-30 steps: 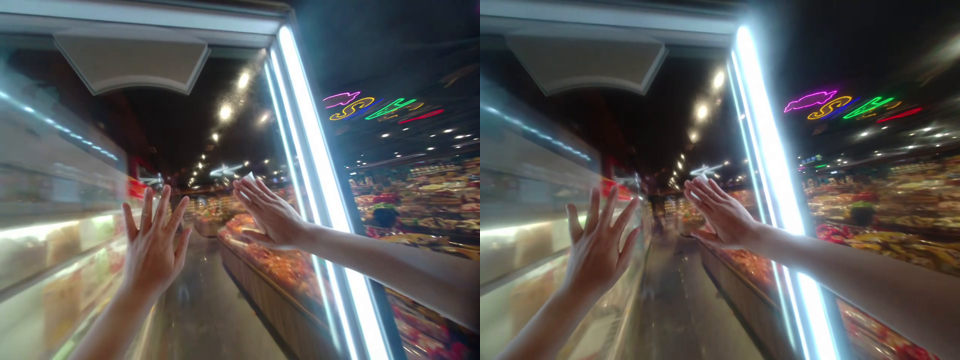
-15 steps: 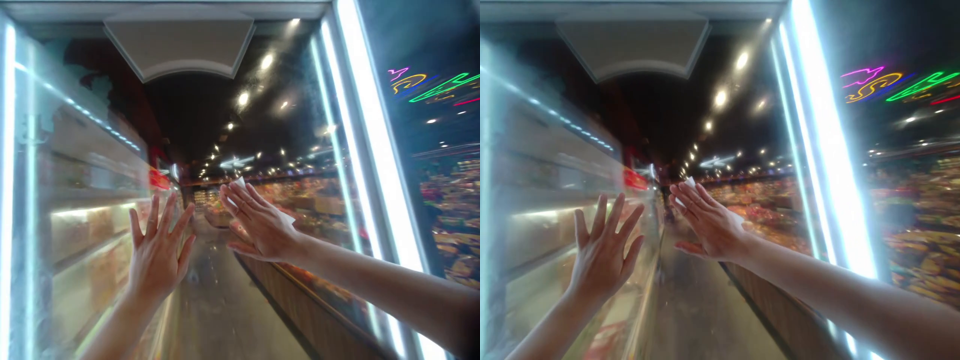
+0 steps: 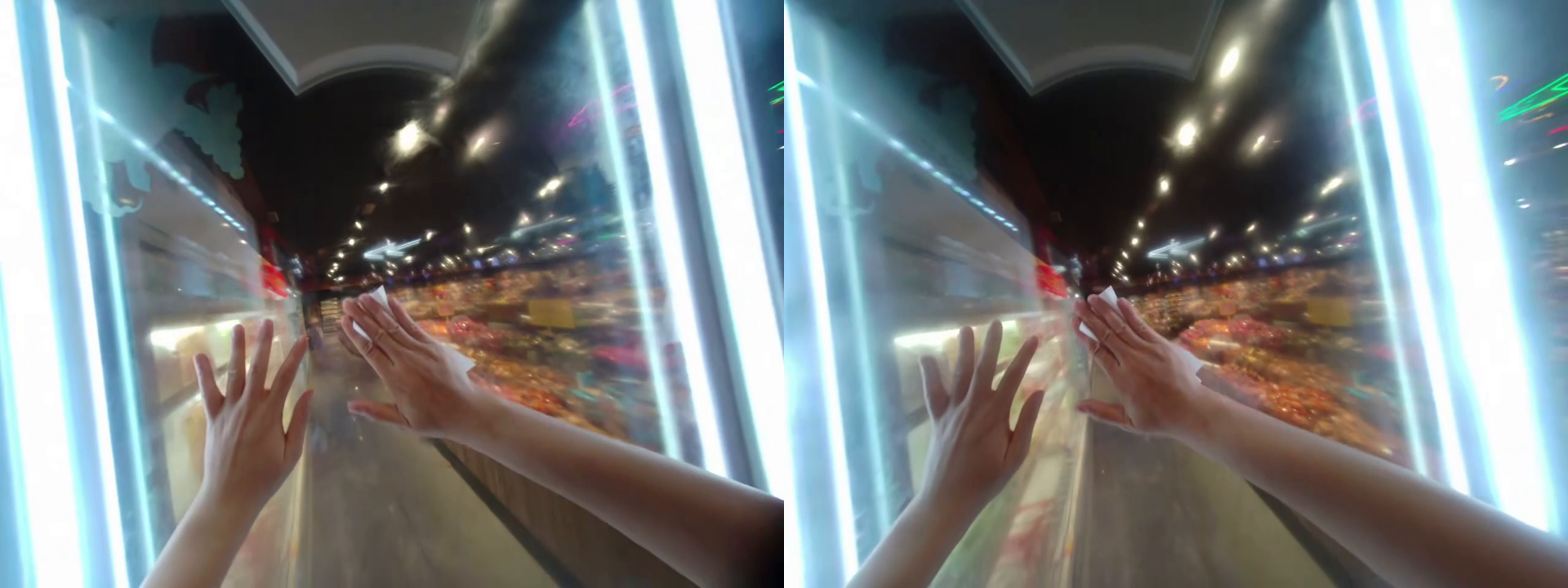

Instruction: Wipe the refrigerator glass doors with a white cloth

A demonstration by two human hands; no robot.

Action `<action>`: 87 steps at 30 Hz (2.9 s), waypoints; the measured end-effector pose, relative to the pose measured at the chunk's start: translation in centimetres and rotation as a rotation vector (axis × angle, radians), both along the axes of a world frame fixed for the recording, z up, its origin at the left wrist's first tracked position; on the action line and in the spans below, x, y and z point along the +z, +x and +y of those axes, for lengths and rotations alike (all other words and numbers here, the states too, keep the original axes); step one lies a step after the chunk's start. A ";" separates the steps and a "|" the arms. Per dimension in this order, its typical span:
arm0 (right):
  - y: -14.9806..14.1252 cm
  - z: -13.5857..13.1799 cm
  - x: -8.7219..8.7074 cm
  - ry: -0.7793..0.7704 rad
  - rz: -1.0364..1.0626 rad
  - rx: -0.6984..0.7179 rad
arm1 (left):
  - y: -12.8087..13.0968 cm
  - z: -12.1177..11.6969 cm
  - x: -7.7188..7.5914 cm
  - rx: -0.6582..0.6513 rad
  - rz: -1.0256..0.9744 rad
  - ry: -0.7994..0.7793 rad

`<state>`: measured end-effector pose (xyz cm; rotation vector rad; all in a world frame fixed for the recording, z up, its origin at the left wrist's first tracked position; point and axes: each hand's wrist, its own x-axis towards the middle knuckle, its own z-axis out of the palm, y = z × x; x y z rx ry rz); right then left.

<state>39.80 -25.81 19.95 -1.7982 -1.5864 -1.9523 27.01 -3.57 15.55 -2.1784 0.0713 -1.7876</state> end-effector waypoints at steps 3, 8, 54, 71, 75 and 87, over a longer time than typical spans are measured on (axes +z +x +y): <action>-1.0 2.0 -0.4 0.108 0.032 -0.019 | -0.6 1.1 -0.9 -0.005 0.001 -0.022; -2.4 4.6 -1.5 -0.029 -0.015 0.017 | -1.5 2.6 -2.2 -0.012 -0.008 -0.030; 5.7 -13.2 -12.4 0.086 0.153 -0.202 | 5.2 -16.1 -10.0 -0.185 0.024 -0.381; 11.2 -24.5 -12.4 0.302 0.269 -0.129 | 10.7 -26.1 -9.6 -0.202 0.079 -0.290; 11.1 -25.0 -13.6 0.409 0.313 -0.160 | 10.5 -25.9 -10.3 -0.151 0.085 -0.263; 8.2 -20.3 -16.1 0.176 0.208 -0.130 | 7.7 -21.1 -12.4 -0.023 0.119 -0.275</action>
